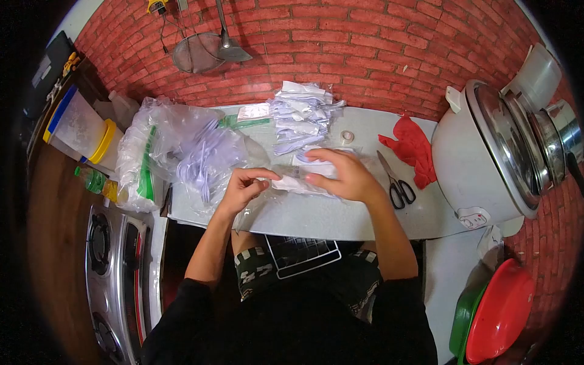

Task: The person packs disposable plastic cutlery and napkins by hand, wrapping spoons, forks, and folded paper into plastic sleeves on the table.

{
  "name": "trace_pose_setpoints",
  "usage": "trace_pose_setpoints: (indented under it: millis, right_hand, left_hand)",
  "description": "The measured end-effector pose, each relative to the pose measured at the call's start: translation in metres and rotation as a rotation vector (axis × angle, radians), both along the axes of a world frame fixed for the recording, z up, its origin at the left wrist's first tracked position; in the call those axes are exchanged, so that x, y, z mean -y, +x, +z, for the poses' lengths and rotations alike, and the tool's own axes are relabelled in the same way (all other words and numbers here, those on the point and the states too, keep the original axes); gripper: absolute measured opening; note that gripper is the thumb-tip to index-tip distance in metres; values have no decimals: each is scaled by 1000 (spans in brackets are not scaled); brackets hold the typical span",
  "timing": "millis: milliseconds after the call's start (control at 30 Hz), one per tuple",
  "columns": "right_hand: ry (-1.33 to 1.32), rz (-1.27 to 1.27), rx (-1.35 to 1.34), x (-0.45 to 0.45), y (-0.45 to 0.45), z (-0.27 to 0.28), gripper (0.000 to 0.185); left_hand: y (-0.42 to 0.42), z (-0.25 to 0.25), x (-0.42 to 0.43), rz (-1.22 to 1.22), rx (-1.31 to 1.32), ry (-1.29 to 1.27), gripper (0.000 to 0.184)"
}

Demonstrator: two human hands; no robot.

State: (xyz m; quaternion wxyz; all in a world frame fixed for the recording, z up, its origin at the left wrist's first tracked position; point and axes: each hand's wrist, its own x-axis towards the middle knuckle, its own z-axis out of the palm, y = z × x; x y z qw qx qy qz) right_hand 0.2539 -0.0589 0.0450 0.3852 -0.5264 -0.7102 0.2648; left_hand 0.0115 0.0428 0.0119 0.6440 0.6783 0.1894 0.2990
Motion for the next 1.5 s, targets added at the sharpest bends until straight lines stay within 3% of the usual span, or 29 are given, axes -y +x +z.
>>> trace_pose_setpoints:
  millis: [100,167,333,433,533,733,1033,1133,1233,1367,1500]
  right_hand:
    - [-103,85,-98,-19,-19,-22,35]
    - [-361,245,-396,-27,-23,-36,27]
    - [-461,255,-404,-27,-15,-45,19]
    - [-394,112,-327,-15,-3,-36,18]
    - [-108,-29,-120,4,1,-14,17]
    - [67,-17,101,31,-15,18,16]
    - [-40,6,95,29,-22,22,15]
    - [31,19,162,24,-17,19,15]
    - [-13,3,118,21,-13,18,13]
    - [-43,-43,191,19,-7,18,12]
    - [-78,-75,189,19,-2,20,13]
  left_hand:
    - [2,1,1,-14,-20,14,23]
    - [1,0,-2,-15,-12,13,23]
    - [-8,-3,-4,-28,34,-47,19]
    - [-10,-13,-9,-21,48,-66,18]
    - [-14,-13,-11,-6,-19,-83,16]
    - [-4,-24,-11,5,-15,-98,10]
    - [6,-14,1,51,4,-157,13]
    - [7,-16,-2,51,-59,-195,15]
    - [13,-25,-6,47,77,-112,14]
    - [16,-24,-5,107,21,-46,13]
    - [16,-17,-2,96,50,-150,11]
